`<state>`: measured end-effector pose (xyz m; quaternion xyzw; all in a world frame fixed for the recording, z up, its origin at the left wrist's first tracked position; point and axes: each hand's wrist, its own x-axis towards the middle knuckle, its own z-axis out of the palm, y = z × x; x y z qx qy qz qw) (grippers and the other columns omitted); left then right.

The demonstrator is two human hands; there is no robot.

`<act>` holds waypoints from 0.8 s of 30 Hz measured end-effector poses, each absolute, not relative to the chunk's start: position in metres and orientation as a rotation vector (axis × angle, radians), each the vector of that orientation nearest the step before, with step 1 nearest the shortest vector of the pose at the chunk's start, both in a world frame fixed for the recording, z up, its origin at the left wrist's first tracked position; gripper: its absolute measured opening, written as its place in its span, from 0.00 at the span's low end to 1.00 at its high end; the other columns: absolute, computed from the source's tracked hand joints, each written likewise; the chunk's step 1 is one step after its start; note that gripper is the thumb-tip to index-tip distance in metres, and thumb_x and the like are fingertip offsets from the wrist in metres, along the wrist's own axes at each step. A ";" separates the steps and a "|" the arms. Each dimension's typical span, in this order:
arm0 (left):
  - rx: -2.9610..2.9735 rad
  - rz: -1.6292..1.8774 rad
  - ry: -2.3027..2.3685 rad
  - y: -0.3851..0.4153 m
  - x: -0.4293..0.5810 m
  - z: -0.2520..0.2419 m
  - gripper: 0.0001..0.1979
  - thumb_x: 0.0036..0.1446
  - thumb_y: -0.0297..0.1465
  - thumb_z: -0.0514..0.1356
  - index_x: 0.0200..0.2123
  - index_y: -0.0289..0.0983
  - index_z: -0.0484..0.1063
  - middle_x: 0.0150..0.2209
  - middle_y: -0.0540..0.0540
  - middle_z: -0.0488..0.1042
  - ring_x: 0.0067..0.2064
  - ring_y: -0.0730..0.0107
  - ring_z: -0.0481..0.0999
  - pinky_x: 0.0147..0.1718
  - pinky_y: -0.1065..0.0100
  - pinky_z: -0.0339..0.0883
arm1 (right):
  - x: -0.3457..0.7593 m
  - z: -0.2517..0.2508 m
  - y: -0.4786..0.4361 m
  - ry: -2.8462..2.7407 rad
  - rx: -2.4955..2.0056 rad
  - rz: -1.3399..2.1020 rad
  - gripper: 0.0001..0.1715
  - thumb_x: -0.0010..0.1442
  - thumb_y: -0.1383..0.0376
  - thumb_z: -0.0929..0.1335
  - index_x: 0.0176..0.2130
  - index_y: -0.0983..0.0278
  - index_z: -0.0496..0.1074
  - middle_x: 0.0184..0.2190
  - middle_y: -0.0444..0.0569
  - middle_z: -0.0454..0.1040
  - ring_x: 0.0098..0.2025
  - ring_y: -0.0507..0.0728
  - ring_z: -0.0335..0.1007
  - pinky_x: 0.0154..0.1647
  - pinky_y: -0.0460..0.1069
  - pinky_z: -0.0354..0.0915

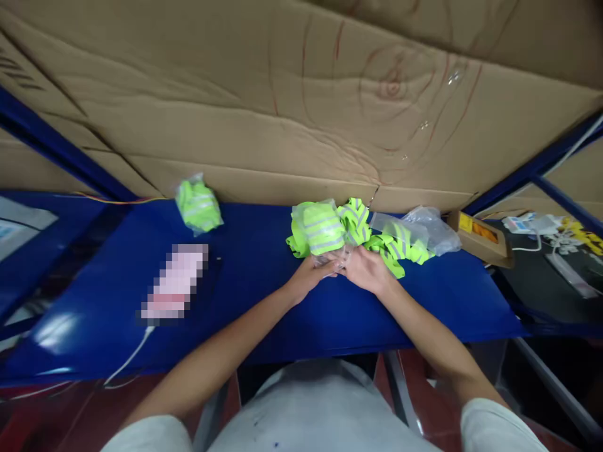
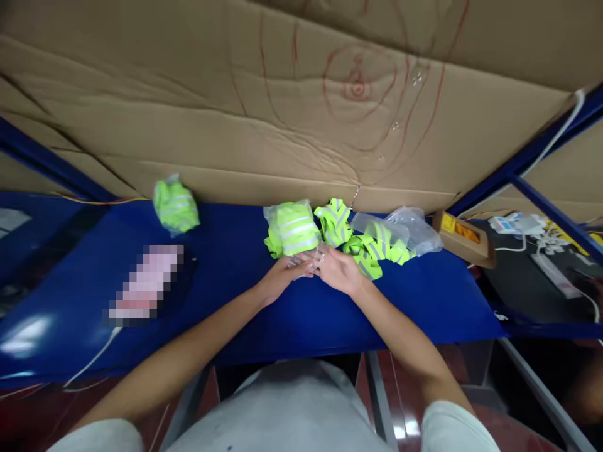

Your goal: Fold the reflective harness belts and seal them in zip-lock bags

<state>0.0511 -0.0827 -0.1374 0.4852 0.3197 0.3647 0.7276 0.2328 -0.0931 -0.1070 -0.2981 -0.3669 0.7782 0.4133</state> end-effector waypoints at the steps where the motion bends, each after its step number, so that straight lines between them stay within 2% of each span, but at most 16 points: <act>1: 1.096 0.802 0.706 -0.084 0.054 -0.139 0.30 0.52 0.49 0.72 0.51 0.33 0.79 0.51 0.33 0.81 0.49 0.48 0.83 0.47 0.53 0.76 | 0.229 -0.110 -0.093 -0.954 -0.799 1.911 0.27 0.61 0.44 0.69 0.48 0.61 0.75 0.48 0.54 0.82 0.52 0.62 0.78 0.49 0.57 0.75; 4: 1.165 0.795 0.683 -0.092 0.060 -0.138 0.32 0.49 0.46 0.74 0.53 0.34 0.78 0.55 0.33 0.80 0.55 0.47 0.79 0.55 0.51 0.72 | 0.227 -0.120 -0.091 -1.025 -0.923 1.795 0.26 0.59 0.44 0.73 0.45 0.61 0.76 0.39 0.50 0.83 0.40 0.57 0.80 0.39 0.49 0.75; 7: 1.207 0.693 0.596 -0.099 0.046 -0.128 0.36 0.42 0.36 0.79 0.56 0.37 0.77 0.58 0.36 0.78 0.60 0.49 0.76 0.62 0.51 0.66 | 0.242 -0.123 -0.087 -1.080 -0.977 1.745 0.27 0.53 0.45 0.78 0.40 0.62 0.76 0.30 0.46 0.82 0.30 0.53 0.78 0.35 0.47 0.74; 10: 1.203 0.521 0.510 -0.097 0.005 -0.111 0.38 0.37 0.30 0.81 0.55 0.39 0.78 0.57 0.34 0.78 0.58 0.47 0.78 0.59 0.49 0.69 | 0.264 -0.115 -0.087 -1.186 -1.042 1.734 0.28 0.46 0.46 0.82 0.32 0.64 0.77 0.23 0.46 0.78 0.24 0.53 0.73 0.30 0.48 0.72; 12: 1.177 0.517 0.465 -0.090 -0.024 -0.100 0.46 0.35 0.31 0.82 0.60 0.41 0.74 0.61 0.33 0.75 0.61 0.48 0.76 0.60 0.51 0.68 | 0.270 -0.110 -0.090 -1.263 -1.077 1.700 0.29 0.43 0.46 0.83 0.31 0.65 0.78 0.22 0.45 0.78 0.22 0.52 0.71 0.28 0.48 0.70; 14: 1.137 0.579 0.439 -0.084 -0.040 -0.093 0.47 0.44 0.48 0.76 0.66 0.47 0.67 0.67 0.35 0.69 0.66 0.47 0.71 0.58 0.51 0.69 | 0.264 -0.107 -0.094 -1.339 -1.095 1.624 0.27 0.43 0.49 0.83 0.34 0.66 0.81 0.27 0.46 0.81 0.26 0.52 0.74 0.32 0.48 0.70; 16: 1.100 0.597 0.505 -0.079 -0.040 -0.093 0.43 0.51 0.56 0.69 0.67 0.47 0.66 0.66 0.34 0.69 0.64 0.45 0.72 0.53 0.51 0.72 | 0.250 -0.107 -0.099 -1.406 -1.095 1.517 0.25 0.46 0.52 0.83 0.39 0.65 0.83 0.35 0.48 0.83 0.34 0.53 0.77 0.40 0.49 0.71; 17: 1.098 0.579 0.577 -0.078 -0.035 -0.095 0.41 0.51 0.56 0.69 0.65 0.46 0.68 0.63 0.34 0.73 0.61 0.45 0.75 0.50 0.52 0.73 | 0.243 -0.108 -0.100 -1.434 -1.091 1.462 0.24 0.48 0.52 0.82 0.40 0.65 0.83 0.37 0.49 0.84 0.36 0.53 0.77 0.43 0.49 0.71; 19: 1.145 0.569 0.684 -0.076 -0.021 -0.104 0.36 0.49 0.45 0.75 0.59 0.39 0.75 0.56 0.33 0.78 0.53 0.51 0.79 0.48 0.58 0.71 | 0.232 -0.110 -0.102 -1.476 -1.081 1.368 0.23 0.53 0.51 0.79 0.41 0.65 0.83 0.38 0.50 0.83 0.37 0.54 0.76 0.44 0.50 0.70; 21: 1.169 0.629 0.728 -0.077 -0.009 -0.113 0.31 0.46 0.37 0.78 0.53 0.37 0.78 0.52 0.37 0.80 0.51 0.58 0.79 0.50 0.63 0.68 | 0.230 -0.110 -0.102 -1.507 -1.071 1.297 0.23 0.57 0.49 0.77 0.41 0.65 0.83 0.40 0.52 0.83 0.38 0.55 0.76 0.44 0.51 0.71; 24: 1.138 0.690 0.723 -0.080 -0.008 -0.120 0.29 0.44 0.33 0.79 0.50 0.36 0.79 0.49 0.40 0.80 0.50 0.61 0.78 0.50 0.66 0.68 | 0.239 -0.106 -0.101 -1.535 -1.076 1.174 0.22 0.58 0.49 0.77 0.42 0.63 0.81 0.50 0.54 0.79 0.50 0.57 0.75 0.47 0.50 0.70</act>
